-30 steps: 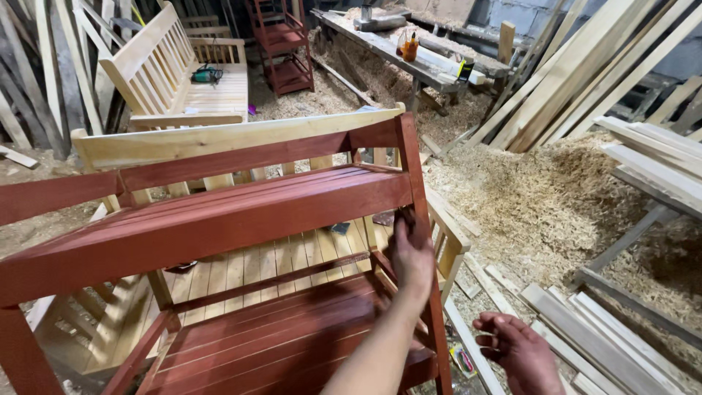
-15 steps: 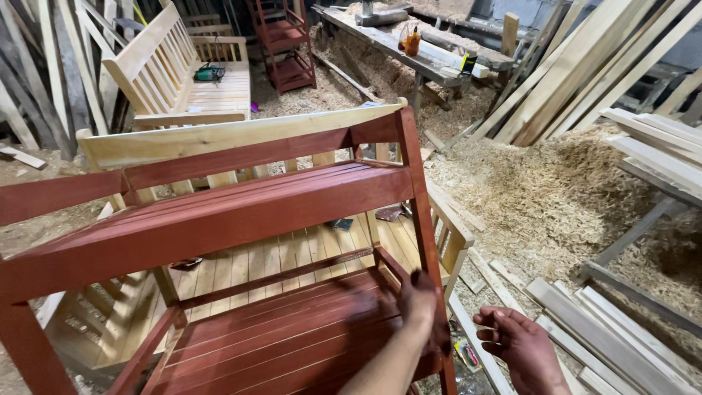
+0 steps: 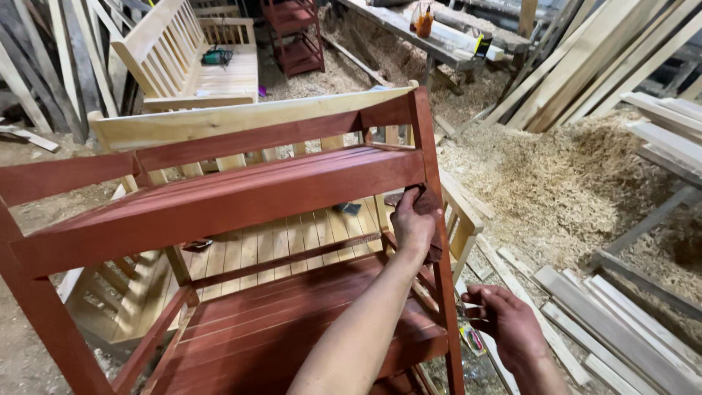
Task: The person wipes red wood stain onto unfinished wooden furniture frames using a cloth, working over the slatted shelves, rails and legs of several pieces, and rotates one piece to reach its untreated back panel.
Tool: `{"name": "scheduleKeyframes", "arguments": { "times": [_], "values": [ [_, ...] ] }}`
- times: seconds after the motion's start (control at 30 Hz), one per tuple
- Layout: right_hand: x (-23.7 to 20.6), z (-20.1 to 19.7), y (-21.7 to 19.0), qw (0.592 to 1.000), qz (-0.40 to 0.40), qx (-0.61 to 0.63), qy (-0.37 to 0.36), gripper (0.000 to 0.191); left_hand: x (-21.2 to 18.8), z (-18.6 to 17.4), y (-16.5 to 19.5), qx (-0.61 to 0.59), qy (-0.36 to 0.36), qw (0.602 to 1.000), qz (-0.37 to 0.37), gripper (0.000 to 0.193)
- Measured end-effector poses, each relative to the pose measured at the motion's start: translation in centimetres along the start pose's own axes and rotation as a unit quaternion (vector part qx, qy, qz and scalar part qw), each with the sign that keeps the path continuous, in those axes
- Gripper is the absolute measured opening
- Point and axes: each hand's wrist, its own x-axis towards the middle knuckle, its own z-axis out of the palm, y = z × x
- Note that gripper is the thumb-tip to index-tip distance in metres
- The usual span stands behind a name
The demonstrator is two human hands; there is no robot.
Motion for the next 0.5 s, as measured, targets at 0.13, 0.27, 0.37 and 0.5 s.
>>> {"name": "scheduleKeyframes", "arguments": {
  "times": [0.13, 0.27, 0.37, 0.5],
  "values": [
    [0.2, 0.7, 0.4, 1.000, 0.014, 0.019, 0.008, 0.026, -0.5, -0.1, 0.2, 0.043, -0.012, 0.998, -0.033, 0.062],
    [-0.3, 0.4, 0.3, 1.000, 0.008, 0.015, 0.003, 0.028, -3.8, -0.2, 0.7, -0.006, -0.021, 0.999, -0.045, 0.059],
    [-0.6, -0.5, 0.0, 0.999, 0.010, 0.022, 0.020, 0.028, -7.5, -0.1, -1.1, 0.020, -0.028, 0.993, -0.109, 0.049],
    [-0.7, -1.7, 0.1, 0.999, 0.012, 0.023, 0.030, 0.029, -12.5, 0.5, -7.7, 0.105, 0.015, 0.989, -0.106, 0.034]
  ]
}}
